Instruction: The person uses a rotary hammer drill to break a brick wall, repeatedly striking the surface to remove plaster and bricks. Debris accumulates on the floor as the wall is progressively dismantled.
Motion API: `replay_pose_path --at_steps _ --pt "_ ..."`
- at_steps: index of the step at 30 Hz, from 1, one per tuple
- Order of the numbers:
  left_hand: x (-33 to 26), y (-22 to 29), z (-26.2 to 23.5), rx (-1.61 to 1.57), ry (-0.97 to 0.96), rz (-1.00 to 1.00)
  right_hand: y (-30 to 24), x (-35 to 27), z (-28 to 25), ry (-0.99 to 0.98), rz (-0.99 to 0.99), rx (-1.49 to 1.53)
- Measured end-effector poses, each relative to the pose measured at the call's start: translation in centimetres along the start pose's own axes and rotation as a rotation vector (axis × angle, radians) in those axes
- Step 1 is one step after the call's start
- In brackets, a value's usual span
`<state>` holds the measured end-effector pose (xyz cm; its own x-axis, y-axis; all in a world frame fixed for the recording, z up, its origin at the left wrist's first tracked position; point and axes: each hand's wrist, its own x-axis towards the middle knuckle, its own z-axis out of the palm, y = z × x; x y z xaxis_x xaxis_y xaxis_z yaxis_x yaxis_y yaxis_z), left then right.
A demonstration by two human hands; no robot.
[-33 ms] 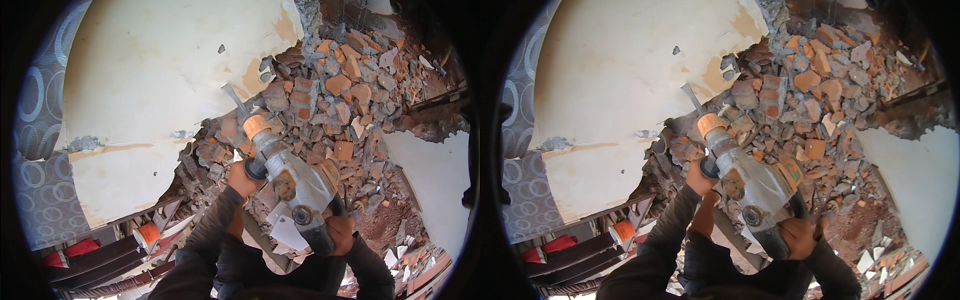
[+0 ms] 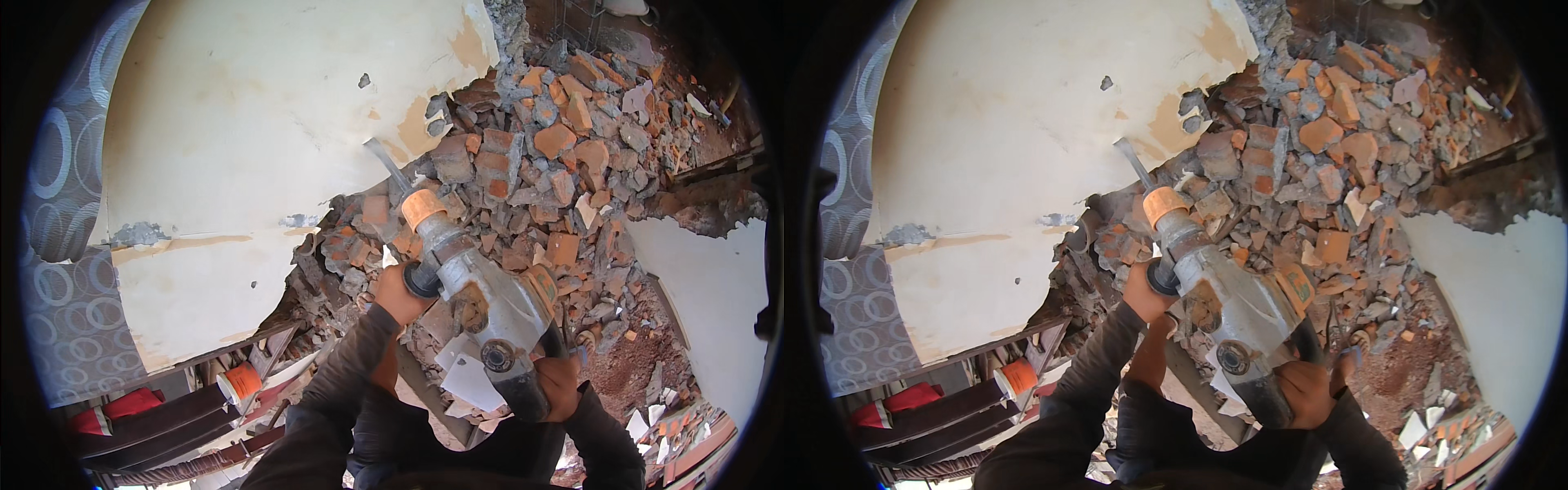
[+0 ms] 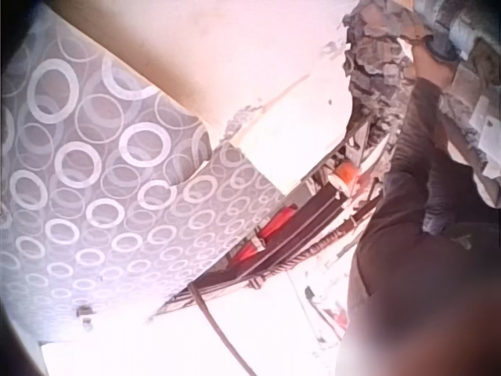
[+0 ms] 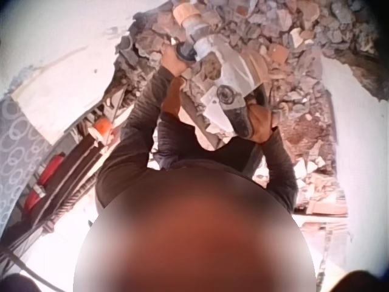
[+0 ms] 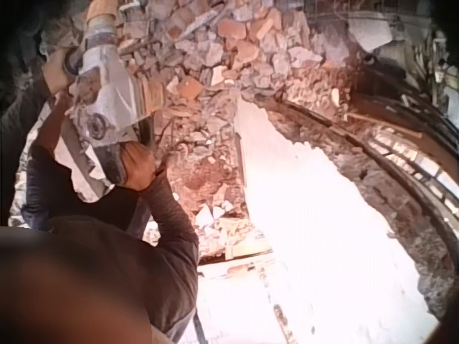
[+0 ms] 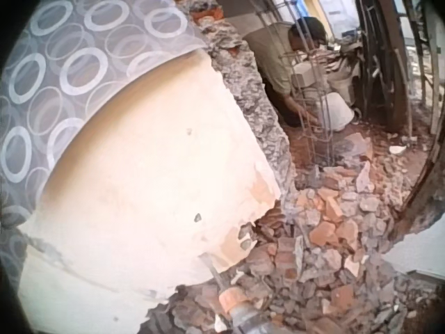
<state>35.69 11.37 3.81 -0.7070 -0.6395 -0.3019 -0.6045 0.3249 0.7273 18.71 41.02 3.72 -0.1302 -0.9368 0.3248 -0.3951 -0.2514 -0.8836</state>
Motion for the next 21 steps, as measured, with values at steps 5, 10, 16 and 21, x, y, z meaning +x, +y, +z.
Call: replay_pose_path --at_steps 5,10,16,21 --pt "0.2 -0.7 0.6 0.004 -0.003 -0.028 1.2 -0.4 0.4 -0.004 0.028 0.019" --pt "-0.3 -1.3 0.0 0.018 -0.073 -0.002 0.7 -1.1 1.1 -0.001 -0.001 0.046" --pt "0.4 0.3 -0.2 0.105 0.104 -0.050 -1.3 -0.1 0.7 0.119 0.053 0.029" --pt "0.2 1.4 -0.5 0.093 0.210 -0.005 -3.4 1.1 -1.7 0.133 0.152 0.000"
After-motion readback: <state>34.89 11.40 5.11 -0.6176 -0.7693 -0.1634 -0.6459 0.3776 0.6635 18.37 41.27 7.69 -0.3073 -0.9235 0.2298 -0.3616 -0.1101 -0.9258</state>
